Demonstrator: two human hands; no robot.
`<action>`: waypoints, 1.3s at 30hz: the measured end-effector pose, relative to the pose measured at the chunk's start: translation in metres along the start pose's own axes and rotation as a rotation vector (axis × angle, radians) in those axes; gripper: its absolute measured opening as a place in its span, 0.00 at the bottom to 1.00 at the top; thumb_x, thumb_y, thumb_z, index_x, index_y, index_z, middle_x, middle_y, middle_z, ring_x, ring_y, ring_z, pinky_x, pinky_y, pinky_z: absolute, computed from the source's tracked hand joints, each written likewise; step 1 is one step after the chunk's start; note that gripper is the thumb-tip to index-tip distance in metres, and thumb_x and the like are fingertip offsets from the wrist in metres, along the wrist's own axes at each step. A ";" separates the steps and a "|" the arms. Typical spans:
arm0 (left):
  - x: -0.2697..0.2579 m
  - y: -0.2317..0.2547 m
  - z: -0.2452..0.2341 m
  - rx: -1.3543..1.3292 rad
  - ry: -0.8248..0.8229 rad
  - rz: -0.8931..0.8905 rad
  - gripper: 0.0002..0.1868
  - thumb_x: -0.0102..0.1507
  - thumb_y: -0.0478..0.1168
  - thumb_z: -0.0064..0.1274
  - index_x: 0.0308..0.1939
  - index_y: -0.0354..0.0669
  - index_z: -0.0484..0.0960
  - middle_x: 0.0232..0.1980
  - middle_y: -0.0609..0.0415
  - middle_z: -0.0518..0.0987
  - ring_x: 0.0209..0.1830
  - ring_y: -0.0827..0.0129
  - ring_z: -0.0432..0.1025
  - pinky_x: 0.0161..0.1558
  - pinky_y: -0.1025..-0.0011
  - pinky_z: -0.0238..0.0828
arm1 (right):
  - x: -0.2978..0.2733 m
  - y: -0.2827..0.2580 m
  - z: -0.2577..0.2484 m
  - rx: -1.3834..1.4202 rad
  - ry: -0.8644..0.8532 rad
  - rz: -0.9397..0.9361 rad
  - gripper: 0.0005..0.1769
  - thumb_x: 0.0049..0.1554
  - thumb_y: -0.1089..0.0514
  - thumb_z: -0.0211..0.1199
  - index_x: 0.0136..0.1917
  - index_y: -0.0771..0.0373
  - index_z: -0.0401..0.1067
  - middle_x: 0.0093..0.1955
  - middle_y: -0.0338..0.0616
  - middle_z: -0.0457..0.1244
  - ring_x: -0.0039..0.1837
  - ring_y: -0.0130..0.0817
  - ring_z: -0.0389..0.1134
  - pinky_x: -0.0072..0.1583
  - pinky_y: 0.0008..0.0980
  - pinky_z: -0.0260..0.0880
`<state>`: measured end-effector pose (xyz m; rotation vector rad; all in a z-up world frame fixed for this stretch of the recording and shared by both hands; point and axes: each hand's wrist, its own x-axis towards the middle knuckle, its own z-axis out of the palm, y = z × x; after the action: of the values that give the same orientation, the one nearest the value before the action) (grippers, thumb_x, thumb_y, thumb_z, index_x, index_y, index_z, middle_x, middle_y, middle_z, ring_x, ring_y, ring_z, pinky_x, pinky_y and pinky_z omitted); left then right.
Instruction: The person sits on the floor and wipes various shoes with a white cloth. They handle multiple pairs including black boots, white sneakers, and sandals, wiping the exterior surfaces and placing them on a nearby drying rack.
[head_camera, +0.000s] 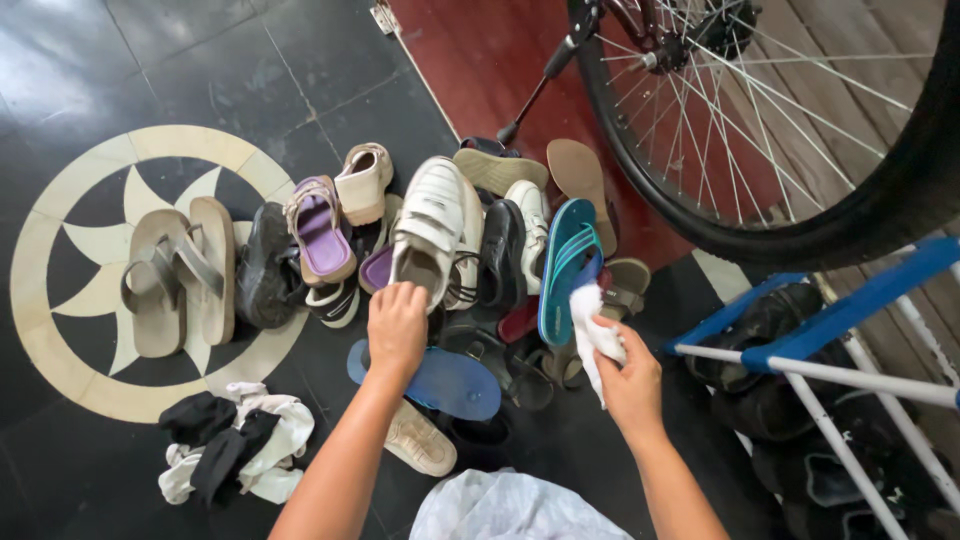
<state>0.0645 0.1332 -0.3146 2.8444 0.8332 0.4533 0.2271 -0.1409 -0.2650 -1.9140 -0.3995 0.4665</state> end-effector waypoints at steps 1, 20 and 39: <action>-0.003 0.009 0.001 0.065 0.020 0.035 0.07 0.54 0.35 0.53 0.36 0.45 0.75 0.40 0.53 0.74 0.50 0.58 0.71 0.57 0.56 0.67 | 0.000 0.000 0.001 -0.036 -0.001 -0.023 0.23 0.53 0.72 0.61 0.62 0.61 0.75 0.54 0.44 0.69 0.56 0.28 0.71 0.56 0.27 0.70; 0.067 0.149 0.239 0.050 -0.423 -0.159 0.27 0.65 0.43 0.41 0.69 0.46 0.73 0.85 0.50 0.48 0.85 0.56 0.37 0.72 0.28 0.24 | -0.014 0.084 -0.048 -0.008 0.049 0.113 0.21 0.55 0.72 0.60 0.60 0.61 0.76 0.53 0.43 0.70 0.54 0.26 0.71 0.54 0.25 0.71; 0.036 0.238 -0.147 -0.946 -0.200 0.043 0.31 0.58 0.30 0.48 0.66 0.26 0.68 0.82 0.38 0.52 0.81 0.44 0.50 0.74 0.60 0.53 | -0.005 -0.125 -0.087 -0.449 0.201 -0.312 0.32 0.48 0.57 0.72 0.64 0.69 0.69 0.61 0.62 0.62 0.59 0.61 0.67 0.58 0.46 0.68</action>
<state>0.1651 -0.0388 -0.1148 1.9808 0.3609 0.4080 0.2588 -0.1665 -0.1185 -2.2502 -0.6999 -0.0294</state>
